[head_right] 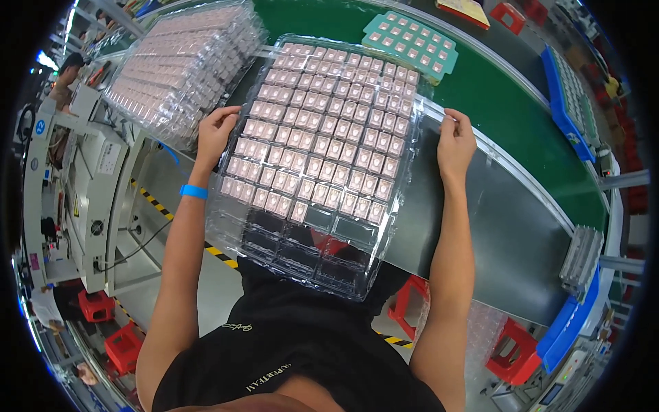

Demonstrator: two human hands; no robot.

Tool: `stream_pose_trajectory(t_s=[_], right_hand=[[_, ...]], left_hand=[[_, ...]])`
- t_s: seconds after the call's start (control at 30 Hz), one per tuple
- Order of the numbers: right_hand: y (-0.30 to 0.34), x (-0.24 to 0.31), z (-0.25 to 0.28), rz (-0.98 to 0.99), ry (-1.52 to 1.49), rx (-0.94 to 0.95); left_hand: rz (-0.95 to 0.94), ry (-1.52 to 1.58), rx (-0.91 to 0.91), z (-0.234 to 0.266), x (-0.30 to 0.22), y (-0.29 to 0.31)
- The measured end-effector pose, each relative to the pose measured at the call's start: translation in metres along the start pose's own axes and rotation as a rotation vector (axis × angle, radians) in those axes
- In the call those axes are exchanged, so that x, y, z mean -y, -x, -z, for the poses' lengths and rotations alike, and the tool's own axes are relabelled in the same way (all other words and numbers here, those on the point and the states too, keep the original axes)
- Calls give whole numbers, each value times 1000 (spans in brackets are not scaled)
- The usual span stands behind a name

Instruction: Placing and organizing small electronic components into a transparent plastic grid tray on an electronics assembly line.

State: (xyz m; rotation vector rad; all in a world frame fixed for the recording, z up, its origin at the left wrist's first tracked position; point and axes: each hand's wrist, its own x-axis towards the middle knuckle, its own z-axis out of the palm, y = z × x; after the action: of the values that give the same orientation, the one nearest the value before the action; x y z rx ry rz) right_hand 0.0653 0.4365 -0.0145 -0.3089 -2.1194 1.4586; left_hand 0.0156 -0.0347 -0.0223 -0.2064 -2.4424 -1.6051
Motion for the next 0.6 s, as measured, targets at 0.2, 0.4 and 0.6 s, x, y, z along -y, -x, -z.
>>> stream_pose_trajectory(t_s=[0.2, 0.4, 0.6], right_hand=[[-3, -7, 6, -2, -3, 2], [-7, -16, 3, 19, 146, 29], [-14, -36, 20, -2, -59, 62]], left_hand=[[-12, -16, 4, -2, -5, -1], [-14, -120, 46, 23, -15, 28], [16, -126, -48, 54, -64, 97]])
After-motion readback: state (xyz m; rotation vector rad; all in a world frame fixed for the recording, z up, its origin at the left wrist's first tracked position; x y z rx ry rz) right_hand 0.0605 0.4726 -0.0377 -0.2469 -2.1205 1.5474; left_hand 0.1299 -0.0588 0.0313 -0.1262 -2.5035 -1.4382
